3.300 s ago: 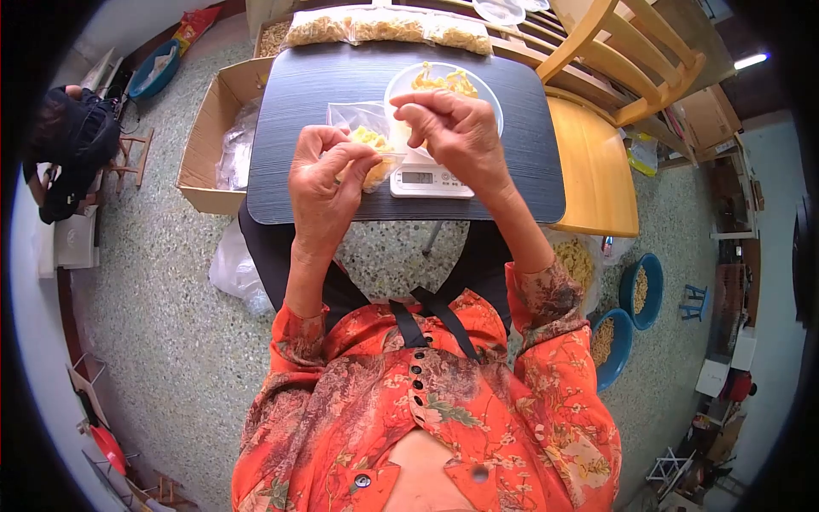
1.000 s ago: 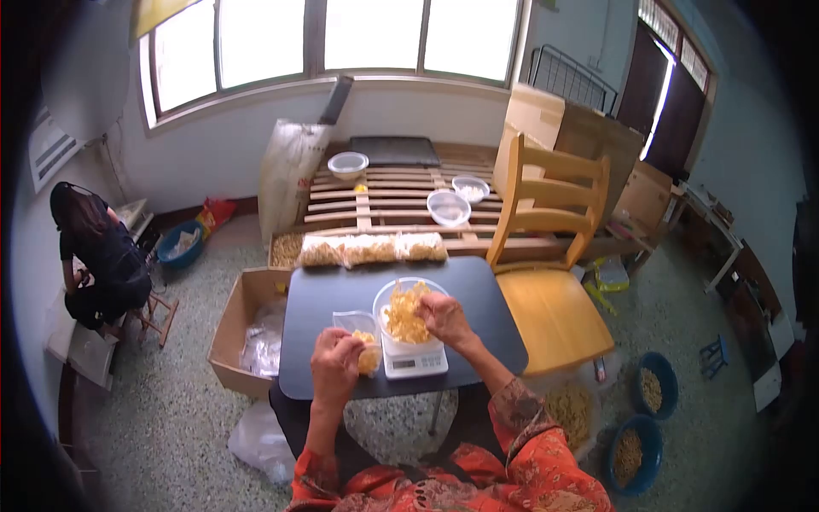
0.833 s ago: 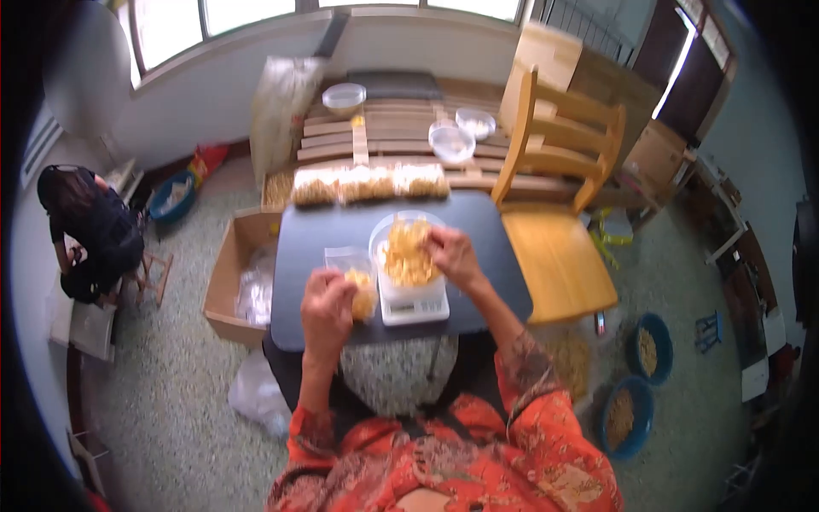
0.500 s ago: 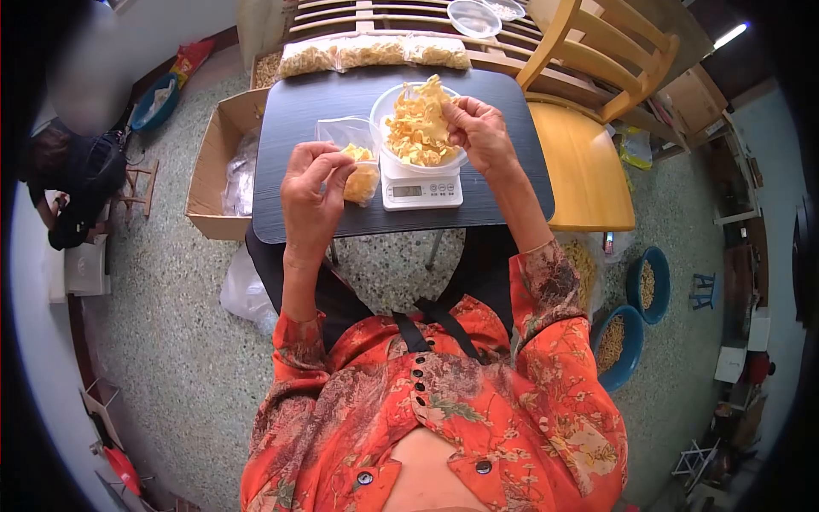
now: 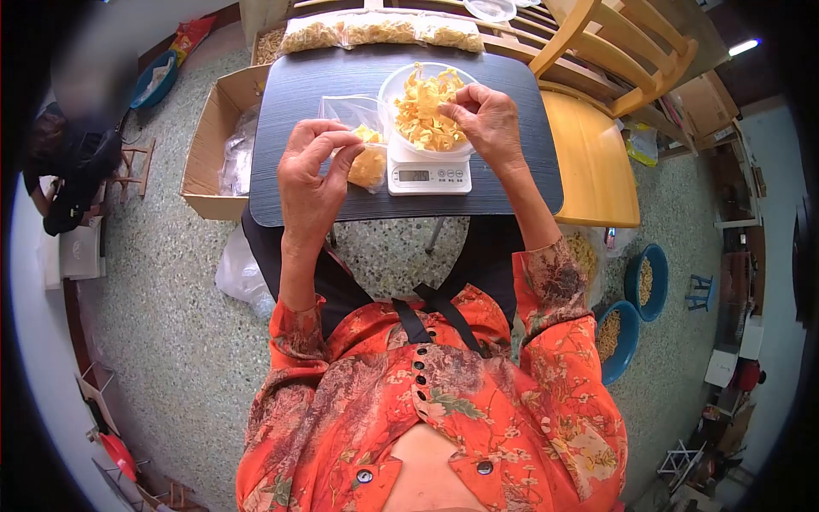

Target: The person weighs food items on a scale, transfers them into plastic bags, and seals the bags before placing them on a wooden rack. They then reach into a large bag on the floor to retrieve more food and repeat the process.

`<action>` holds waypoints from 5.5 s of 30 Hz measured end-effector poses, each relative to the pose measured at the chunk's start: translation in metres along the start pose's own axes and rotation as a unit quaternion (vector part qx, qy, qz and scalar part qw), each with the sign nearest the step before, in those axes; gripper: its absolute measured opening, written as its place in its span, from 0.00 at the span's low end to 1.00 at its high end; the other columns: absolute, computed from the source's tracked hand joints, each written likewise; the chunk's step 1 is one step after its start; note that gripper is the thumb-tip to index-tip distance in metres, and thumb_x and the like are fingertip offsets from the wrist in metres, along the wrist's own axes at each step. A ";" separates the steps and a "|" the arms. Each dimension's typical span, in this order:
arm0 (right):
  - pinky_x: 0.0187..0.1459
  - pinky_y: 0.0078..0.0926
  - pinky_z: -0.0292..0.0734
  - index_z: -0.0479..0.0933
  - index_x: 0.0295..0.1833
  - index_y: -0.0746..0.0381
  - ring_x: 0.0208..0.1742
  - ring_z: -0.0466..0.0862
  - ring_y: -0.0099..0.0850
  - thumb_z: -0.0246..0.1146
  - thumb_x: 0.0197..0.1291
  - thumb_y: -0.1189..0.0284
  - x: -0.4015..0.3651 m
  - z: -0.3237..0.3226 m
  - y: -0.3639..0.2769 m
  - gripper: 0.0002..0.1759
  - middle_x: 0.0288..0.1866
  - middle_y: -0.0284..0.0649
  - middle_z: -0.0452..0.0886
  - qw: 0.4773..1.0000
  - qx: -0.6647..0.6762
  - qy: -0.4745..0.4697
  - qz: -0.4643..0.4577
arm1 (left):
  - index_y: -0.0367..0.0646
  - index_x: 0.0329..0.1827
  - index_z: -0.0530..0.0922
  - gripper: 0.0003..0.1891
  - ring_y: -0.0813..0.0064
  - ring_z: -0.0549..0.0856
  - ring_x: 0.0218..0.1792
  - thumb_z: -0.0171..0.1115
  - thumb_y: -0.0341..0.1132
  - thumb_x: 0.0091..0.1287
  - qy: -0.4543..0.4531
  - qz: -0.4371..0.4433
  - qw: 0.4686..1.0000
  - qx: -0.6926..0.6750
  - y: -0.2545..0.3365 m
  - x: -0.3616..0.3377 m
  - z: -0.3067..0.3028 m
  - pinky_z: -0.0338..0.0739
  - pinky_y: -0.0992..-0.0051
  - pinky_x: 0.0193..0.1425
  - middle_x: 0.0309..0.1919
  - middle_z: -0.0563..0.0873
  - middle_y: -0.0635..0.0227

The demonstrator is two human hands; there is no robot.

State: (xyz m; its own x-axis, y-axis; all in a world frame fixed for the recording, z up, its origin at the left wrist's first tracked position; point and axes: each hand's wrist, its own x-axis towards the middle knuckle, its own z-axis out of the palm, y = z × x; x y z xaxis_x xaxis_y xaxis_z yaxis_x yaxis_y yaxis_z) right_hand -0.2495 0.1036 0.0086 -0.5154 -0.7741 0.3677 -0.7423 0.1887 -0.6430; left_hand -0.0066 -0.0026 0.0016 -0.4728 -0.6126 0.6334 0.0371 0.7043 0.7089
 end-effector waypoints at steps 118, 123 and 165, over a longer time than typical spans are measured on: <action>0.39 0.38 0.79 0.80 0.35 0.61 0.36 0.83 0.44 0.73 0.57 0.66 -0.024 0.082 -0.105 0.11 0.34 0.42 0.81 0.992 -0.008 0.020 -0.127 | 0.48 0.40 0.81 0.04 0.55 0.88 0.32 0.65 0.29 0.64 -0.254 0.129 0.942 0.178 -0.021 -0.012 -0.053 0.82 0.61 0.34 0.41 0.86 0.65; 0.41 0.40 0.81 0.80 0.43 0.59 0.37 0.85 0.47 0.74 0.57 0.63 -0.036 0.065 -0.125 0.15 0.40 0.45 0.83 0.968 0.075 0.065 -0.231 | 0.49 0.44 0.85 0.09 0.58 0.88 0.32 0.67 0.26 0.62 -0.167 0.131 0.958 0.191 -0.014 -0.004 -0.061 0.83 0.64 0.36 0.42 0.84 0.68; 0.34 0.21 0.77 0.84 0.41 0.64 0.33 0.83 0.24 0.72 0.60 0.78 0.002 0.058 -0.088 0.05 0.37 0.36 0.86 0.918 0.145 -0.183 -0.320 | 0.37 0.36 0.87 0.09 0.70 0.78 0.37 0.78 0.26 0.54 -0.096 0.043 0.993 0.061 -0.007 0.009 -0.079 0.73 0.71 0.42 0.33 0.74 0.67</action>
State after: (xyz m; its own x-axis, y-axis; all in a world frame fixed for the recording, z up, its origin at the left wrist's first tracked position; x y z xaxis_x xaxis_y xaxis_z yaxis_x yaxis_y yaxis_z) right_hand -0.1605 0.0503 0.0265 0.2043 -0.8318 0.5161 -0.6700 -0.5032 -0.5458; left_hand 0.0589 -0.0412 0.0269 -0.6314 -0.4775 0.6110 -0.0174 0.7964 0.6045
